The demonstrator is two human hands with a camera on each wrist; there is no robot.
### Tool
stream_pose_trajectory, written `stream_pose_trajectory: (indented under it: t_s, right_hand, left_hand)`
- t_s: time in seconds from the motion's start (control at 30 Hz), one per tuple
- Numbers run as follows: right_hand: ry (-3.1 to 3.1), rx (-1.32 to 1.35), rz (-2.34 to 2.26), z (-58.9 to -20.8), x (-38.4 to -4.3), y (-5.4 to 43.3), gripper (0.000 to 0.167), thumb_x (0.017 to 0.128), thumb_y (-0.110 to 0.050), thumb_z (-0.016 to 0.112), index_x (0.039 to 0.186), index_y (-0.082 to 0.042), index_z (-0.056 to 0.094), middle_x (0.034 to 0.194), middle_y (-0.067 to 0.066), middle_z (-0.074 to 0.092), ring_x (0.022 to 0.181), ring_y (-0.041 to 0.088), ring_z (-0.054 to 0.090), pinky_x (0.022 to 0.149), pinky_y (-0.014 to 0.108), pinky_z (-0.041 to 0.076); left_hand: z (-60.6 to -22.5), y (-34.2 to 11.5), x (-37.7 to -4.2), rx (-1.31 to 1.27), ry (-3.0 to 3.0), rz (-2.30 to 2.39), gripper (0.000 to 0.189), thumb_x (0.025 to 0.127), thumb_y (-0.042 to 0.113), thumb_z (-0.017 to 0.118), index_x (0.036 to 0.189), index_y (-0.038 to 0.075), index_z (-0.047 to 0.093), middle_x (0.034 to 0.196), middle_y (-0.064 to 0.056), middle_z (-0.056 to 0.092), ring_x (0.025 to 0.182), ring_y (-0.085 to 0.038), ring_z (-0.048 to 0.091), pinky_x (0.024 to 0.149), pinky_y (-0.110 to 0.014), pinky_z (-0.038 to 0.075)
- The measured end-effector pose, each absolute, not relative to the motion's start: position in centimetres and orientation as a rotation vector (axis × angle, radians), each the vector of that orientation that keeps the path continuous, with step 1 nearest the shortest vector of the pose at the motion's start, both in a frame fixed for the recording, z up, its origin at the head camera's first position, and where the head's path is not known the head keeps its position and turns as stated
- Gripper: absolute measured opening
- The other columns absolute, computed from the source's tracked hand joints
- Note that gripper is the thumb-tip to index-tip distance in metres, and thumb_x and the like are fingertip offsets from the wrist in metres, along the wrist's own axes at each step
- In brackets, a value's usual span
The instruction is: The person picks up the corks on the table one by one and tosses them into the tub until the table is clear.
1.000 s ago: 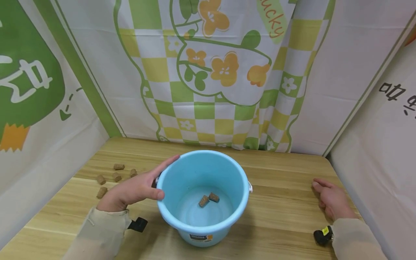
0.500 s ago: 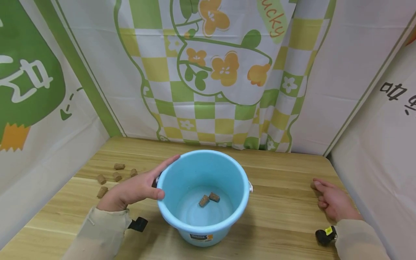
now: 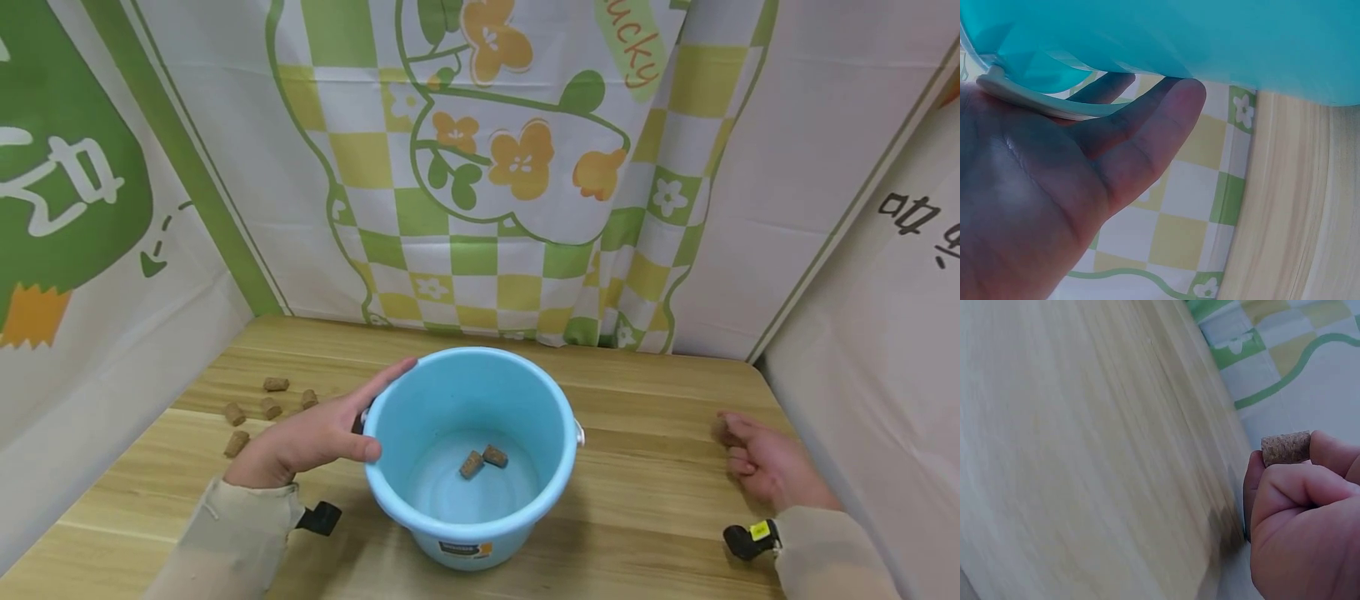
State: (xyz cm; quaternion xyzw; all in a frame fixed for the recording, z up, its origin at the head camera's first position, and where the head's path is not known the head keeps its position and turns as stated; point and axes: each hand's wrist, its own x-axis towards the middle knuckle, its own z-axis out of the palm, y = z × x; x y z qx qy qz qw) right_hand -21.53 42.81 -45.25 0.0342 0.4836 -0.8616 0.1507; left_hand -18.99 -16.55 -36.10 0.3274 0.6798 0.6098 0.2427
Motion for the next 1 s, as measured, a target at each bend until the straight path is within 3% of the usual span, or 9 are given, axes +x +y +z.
stream_pose_trajectory:
  t_s: [0.17, 0.67, 0.9, 1.0]
  right_hand:
    - [1.273, -0.002, -2.498, -45.0, -21.7, 42.2, 0.035, 0.111, -0.017, 0.031, 0.104, -0.009, 0.064, 0.094, 0.001, 0.066, 0.057, 0.003, 0.015, 0.047, 0.016, 0.021]
    - [1.406, -0.158, -2.437, -40.4, -22.0, 37.7, 0.028, 0.109, -0.016, 0.039, 0.117, -0.011, 0.066, 0.111, 0.004, 0.062, 0.054, 0.004, 0.023, 0.046, 0.017, 0.028]
    - [1.386, -0.352, -2.432, -38.0, -22.0, 35.5, 0.033, 0.111, -0.013, 0.032, 0.12, -0.007, 0.062, 0.11, 0.003, 0.062, 0.055, 0.008, 0.013, 0.045, 0.017, 0.025]
    - [1.435, -0.383, -2.417, -36.6, -21.7, 34.3, 0.032, 0.11, -0.014, 0.034, 0.125, -0.01, 0.063, 0.115, 0.004, 0.06, 0.054, 0.008, 0.016, 0.045, 0.017, 0.028]
  left_hand:
    - [-36.2, -16.6, -19.0, 0.897, 1.848, 1.671, 0.108, 0.082, 0.045, 0.081, 0.16, 0.037, 0.006, 0.157, -0.017, 0.024, 0.13, -0.046, 0.041, 0.101, -0.056, 0.041]
    - [-36.1, -16.6, -19.0, 0.901, 1.861, 1.666, 0.109, 0.082, 0.046, 0.081, 0.16, 0.037, 0.006, 0.157, -0.016, 0.024, 0.13, -0.045, 0.042, 0.101, -0.056, 0.04]
    - [-36.1, -16.6, -19.1, 0.931, 1.864, 1.663, 0.11, 0.083, 0.046, 0.08, 0.161, 0.032, 0.004, 0.156, -0.021, 0.025, 0.128, -0.046, 0.044, 0.099, -0.055, 0.043]
    - [-36.1, -16.6, -19.1, 0.935, 1.855, 1.667, 0.11, 0.083, 0.046, 0.08, 0.161, 0.031, 0.004, 0.156, -0.021, 0.024, 0.128, -0.046, 0.044, 0.098, -0.055, 0.044]
